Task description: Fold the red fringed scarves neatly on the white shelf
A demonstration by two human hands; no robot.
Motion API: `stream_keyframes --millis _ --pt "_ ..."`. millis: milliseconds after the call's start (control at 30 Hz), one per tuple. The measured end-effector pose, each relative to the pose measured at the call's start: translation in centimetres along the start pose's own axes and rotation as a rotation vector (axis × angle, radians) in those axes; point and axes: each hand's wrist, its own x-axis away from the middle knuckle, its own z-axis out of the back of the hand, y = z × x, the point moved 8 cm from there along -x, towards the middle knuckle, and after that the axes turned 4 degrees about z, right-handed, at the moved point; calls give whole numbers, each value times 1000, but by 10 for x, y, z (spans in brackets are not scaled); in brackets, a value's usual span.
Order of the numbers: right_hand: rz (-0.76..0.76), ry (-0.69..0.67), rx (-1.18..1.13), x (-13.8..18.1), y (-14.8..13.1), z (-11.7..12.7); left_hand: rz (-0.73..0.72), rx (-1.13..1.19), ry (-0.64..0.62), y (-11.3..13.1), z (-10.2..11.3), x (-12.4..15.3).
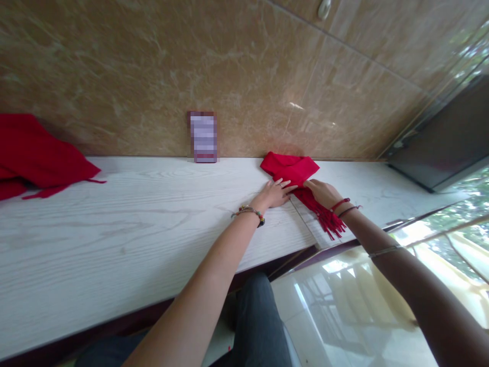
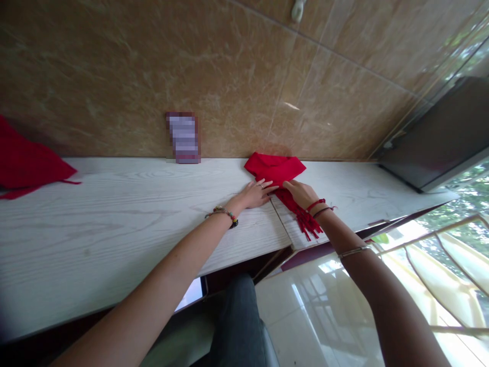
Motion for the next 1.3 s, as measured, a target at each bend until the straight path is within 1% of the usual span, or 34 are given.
stream_keyframes --millis 33,100,233,333,433,533,767,933,1033,1133,1233,1300 --pt "37 -22 -7 1 -4 -2 -7 -3 12 1 1 0" --pt "43 -52 -19 2 -9 -7 -6 -9 30 1 1 1" --pt "-79 -5 -14 5 -15 -9 6 -22 37 1 2 3" --pt "-166 -38 58 4 -18 -14 7 -29 30 0 1 2" --pt "-216 -69 113 2 -17 -18 4 -27 32 0 0 1" --pt "-232 -56 129 3 -15 -16 10 -29 29 1 0 1" --pt "-178 -71 137 18 -16 -10 31 -41 23 2 5 4" --pt "-68 -101 122 35 -29 -13 34 -35 35 1 4 4" --pt "-60 -76 114 46 -28 -14 17 -29 43 1 4 3" --pt "-13 -62 116 59 -29 -17 2 -36 30 1 4 2" --pt "6 -80 108 75 -25 -19 6 -53 15 2 4 3" --pt "26 -91 66 86 -21 -16 12 -53 13 2 4 3"
